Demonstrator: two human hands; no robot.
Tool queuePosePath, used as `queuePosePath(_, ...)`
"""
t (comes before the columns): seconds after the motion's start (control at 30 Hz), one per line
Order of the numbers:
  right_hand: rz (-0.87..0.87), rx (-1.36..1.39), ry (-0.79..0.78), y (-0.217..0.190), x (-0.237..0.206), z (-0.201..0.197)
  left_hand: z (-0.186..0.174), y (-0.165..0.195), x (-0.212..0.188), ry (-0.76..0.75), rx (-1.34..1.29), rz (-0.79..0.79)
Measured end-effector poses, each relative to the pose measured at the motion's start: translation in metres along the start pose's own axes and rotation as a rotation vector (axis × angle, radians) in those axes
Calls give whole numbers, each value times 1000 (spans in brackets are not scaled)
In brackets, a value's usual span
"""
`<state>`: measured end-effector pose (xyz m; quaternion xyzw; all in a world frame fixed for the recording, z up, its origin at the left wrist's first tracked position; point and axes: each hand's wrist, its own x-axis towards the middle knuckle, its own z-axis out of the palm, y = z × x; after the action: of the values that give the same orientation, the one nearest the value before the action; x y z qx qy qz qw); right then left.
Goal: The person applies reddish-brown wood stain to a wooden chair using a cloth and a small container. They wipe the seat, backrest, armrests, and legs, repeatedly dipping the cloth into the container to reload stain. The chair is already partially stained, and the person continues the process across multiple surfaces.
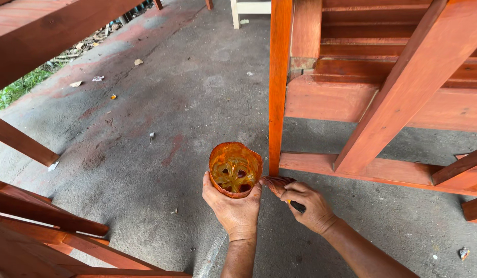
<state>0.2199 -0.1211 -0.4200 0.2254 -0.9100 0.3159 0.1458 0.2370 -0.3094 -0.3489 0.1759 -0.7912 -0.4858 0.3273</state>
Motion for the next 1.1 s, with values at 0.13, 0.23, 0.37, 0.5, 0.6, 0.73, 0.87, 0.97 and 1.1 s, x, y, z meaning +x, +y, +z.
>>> queuePosePath(0.13,-9,-65,-91,2,0,14,0,-11,0,-72,33,-92)
queuePosePath(0.23,13,-115,-188,3,1,23,1,-15,-2,-55,44,-56)
queuePosePath(0.37,27,-150,-312,4,-3,28,2,-14,-6,-71,74,-74)
queuePosePath(0.5,91,-148,-339,5,-9,27,-1,-14,-5,-51,36,-28)
queuePosePath(0.6,133,-180,-392,8,-12,28,-4,-17,-4,-20,74,32)
queuePosePath(0.73,103,-188,-295,11,-20,25,-8,-20,-2,-34,63,14)
queuePosePath(0.87,407,106,137,9,-30,16,-6,-18,-4,-22,32,31)
queuePosePath(0.97,941,529,492,8,-22,14,0,-15,-8,-32,12,38)
queuePosePath(1.1,1198,972,620,4,6,25,-2,-11,-9,-63,37,-1)
